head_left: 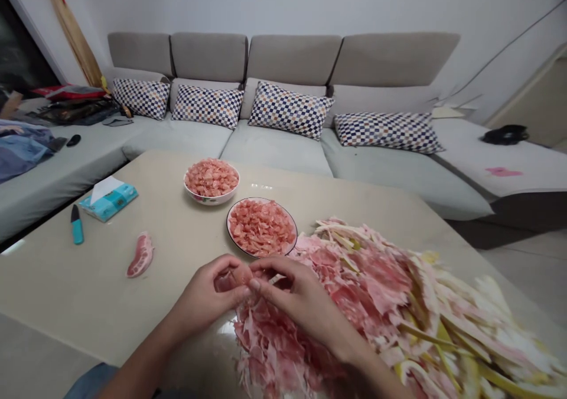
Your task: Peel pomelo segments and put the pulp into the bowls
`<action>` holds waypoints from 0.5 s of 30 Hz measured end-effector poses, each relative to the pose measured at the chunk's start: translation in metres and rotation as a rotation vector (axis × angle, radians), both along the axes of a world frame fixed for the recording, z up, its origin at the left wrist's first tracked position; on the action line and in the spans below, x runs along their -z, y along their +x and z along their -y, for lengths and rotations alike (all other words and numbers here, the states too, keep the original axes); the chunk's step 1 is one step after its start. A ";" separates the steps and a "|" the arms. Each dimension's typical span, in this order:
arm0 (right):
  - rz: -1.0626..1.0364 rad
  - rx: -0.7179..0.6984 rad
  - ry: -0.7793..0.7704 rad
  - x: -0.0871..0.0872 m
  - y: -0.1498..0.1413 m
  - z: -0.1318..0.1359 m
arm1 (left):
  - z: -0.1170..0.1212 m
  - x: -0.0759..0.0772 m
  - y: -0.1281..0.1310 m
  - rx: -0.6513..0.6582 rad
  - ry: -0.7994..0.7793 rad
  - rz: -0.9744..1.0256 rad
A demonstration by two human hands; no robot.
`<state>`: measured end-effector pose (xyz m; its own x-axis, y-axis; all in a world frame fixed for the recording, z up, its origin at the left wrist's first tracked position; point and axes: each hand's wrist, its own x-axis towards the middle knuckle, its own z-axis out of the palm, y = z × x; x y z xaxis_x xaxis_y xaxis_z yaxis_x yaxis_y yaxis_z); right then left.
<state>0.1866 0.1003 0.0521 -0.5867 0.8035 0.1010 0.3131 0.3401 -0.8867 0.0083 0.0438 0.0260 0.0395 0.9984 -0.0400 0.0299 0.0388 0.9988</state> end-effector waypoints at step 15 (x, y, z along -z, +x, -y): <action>-0.005 -0.007 -0.137 0.006 -0.001 -0.003 | 0.001 0.000 0.003 -0.021 -0.024 -0.071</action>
<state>0.1851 0.1034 0.0458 -0.5918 0.8061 -0.0062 0.3067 0.2180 -0.9265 0.0117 0.0428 0.0259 0.0152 0.9977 -0.0663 0.0995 0.0644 0.9929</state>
